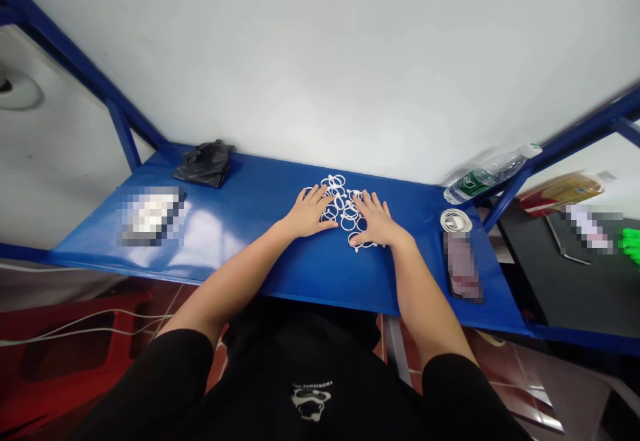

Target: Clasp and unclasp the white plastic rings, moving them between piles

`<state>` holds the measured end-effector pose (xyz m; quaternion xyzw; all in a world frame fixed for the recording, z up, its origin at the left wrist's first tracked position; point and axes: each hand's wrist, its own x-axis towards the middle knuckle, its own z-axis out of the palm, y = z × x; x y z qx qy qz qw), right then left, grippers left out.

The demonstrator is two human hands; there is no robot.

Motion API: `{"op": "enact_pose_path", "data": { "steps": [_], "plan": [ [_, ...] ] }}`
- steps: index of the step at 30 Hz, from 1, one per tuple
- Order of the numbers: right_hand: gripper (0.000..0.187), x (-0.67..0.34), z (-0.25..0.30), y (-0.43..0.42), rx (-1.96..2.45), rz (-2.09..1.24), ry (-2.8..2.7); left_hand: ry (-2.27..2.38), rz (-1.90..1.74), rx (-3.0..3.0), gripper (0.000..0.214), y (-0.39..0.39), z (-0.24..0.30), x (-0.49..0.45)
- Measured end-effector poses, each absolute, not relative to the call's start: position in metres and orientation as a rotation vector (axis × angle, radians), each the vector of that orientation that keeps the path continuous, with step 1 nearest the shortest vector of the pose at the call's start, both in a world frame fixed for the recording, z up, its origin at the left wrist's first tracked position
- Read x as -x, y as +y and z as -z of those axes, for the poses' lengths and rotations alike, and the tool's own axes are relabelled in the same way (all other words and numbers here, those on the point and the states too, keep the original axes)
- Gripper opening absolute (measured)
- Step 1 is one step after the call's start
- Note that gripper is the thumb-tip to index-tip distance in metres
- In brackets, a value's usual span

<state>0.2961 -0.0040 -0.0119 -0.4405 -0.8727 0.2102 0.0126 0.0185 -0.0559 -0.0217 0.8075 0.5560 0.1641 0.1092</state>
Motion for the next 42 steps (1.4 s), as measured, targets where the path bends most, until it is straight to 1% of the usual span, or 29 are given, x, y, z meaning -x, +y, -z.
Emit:
{"op": "enact_pose_path", "data": {
  "steps": [2, 7, 9, 11, 13, 14, 15, 17, 19, 21, 24, 28, 29, 33, 36, 37, 38, 42],
  "plan": [
    [0.132, -0.287, 0.017, -0.003, 1.356, -0.626, -2.674, 1.652, -0.499, -2.352, 0.084, -0.056, 0.023, -0.021],
    [0.100, -0.267, 0.020, 0.003, 1.160, -0.573, -2.517, 1.664, -0.586, -2.318, 0.071, -0.056, 0.028, -0.029],
    [0.096, -0.271, 0.015, 0.005, 1.104, -0.538, -2.458, 1.673, -0.647, -2.300, 0.075, -0.055, 0.028, -0.028],
    [0.101, -0.283, 0.009, 0.007, 1.121, -0.509, -2.460, 1.678, -0.680, -2.286, 0.088, -0.054, 0.027, -0.026],
    [0.121, -0.299, 0.004, 0.007, 1.210, -0.554, -2.510, 1.666, -0.655, -2.292, 0.102, -0.054, 0.025, -0.022],
    [0.133, -0.306, 0.003, 0.006, 1.280, -0.591, -2.540, 1.655, -0.627, -2.301, 0.107, -0.054, 0.024, -0.021],
    [0.140, -0.311, 0.004, 0.006, 1.342, -0.607, -2.564, 1.641, -0.595, -2.312, 0.111, -0.054, 0.024, -0.020],
    [0.147, -0.314, 0.008, 0.004, 1.411, -0.638, -2.625, 1.614, -0.540, -2.334, 0.115, -0.054, 0.025, -0.020],
    [0.145, -0.308, 0.015, 0.002, 1.436, -0.654, -2.665, 1.598, -0.514, -2.353, 0.118, -0.054, 0.027, -0.021],
    [0.140, -0.298, 0.022, 0.002, 1.477, -0.632, -2.638, 1.602, -0.517, -2.366, 0.117, -0.054, 0.030, -0.022],
    [0.125, -0.286, 0.029, 0.005, 1.459, -0.595, -2.560, 1.627, -0.541, -2.368, 0.117, -0.053, 0.035, -0.022],
    [0.104, -0.276, 0.029, 0.009, 1.313, -0.549, -2.438, 1.653, -0.542, -2.353, 0.115, -0.051, 0.037, -0.021],
    [0.095, -0.274, 0.028, 0.009, 1.254, -0.527, -2.398, 1.659, -0.541, -2.351, 0.113, -0.051, 0.037, -0.021],
    [0.047, -0.266, 0.015, 0.002, 1.060, -0.357, -2.143, 1.708, -0.547, -2.335, 0.104, -0.052, 0.035, -0.020],
    [0.028, -0.266, 0.005, -0.005, 1.028, -0.282, -1.978, 1.734, -0.565, -2.321, 0.098, -0.051, 0.036, -0.018],
    [0.025, -0.267, 0.002, -0.007, 1.034, -0.288, -1.957, 1.737, -0.576, -2.316, 0.097, -0.050, 0.036, -0.017],
    [0.027, -0.269, 0.000, -0.008, 1.041, -0.301, -1.957, 1.739, -0.587, -2.309, 0.097, -0.050, 0.037, -0.016],
    [0.054, -0.279, -0.006, -0.012, 1.068, -0.378, -2.154, 1.739, -0.607, -2.252, 0.097, -0.049, 0.038, -0.011]
  ]
}}
